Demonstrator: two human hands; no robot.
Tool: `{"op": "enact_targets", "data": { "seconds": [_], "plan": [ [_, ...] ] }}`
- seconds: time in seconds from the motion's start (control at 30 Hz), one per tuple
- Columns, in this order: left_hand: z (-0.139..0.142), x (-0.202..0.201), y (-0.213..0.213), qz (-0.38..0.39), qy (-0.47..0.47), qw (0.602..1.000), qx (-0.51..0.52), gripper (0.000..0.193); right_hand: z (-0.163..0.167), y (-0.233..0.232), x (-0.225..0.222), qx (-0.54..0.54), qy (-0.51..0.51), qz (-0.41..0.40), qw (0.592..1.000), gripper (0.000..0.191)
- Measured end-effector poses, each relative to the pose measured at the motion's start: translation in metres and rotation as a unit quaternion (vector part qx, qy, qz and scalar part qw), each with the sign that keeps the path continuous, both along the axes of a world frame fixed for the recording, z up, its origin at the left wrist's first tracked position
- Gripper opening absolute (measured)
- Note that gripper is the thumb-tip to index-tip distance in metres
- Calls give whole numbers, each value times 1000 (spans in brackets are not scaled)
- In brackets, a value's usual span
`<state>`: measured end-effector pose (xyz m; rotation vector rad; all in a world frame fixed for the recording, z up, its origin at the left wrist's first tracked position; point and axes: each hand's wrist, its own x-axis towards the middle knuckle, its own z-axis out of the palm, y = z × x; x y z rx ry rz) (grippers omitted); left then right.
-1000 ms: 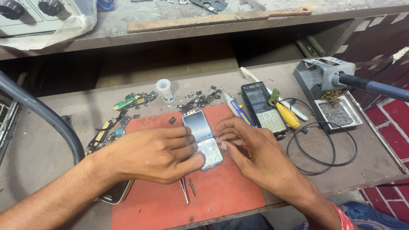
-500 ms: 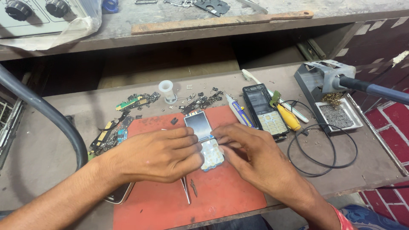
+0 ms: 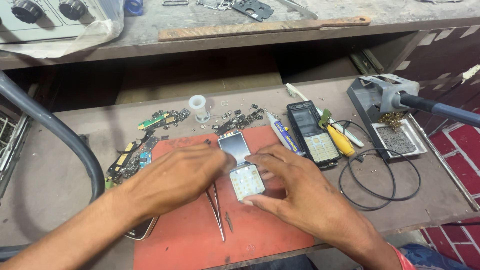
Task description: The person removes a sticker from a small circuit board using tweezers, then applies adhesive to a keypad assembly and uses a soldering iron to work on the keypad contacts.
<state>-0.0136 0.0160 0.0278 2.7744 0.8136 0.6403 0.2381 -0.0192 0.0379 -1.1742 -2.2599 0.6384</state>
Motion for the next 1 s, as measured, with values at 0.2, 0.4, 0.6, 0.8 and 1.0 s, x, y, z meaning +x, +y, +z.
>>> {"op": "enact_targets", "data": {
  "seconds": [0.2,0.4,0.6,0.8,1.0],
  "plan": [
    [3,19,-26,154,-350,866,-321,35,-5,2,3,-85,4,-18,996,74],
    [7,27,-36,220,-411,734,-494,49,-11,3,5,-43,0,-2,999,75],
    [2,35,-36,247,-436,699,-511,55,-15,1,4,-4,-3,-3,1000,67],
    [2,34,-35,258,-437,690,-516,51,-18,1,5,-1,3,-4,1000,64],
    [4,34,-35,275,-415,694,-521,50,-21,1,5,24,2,1,1000,65]
  ]
}}
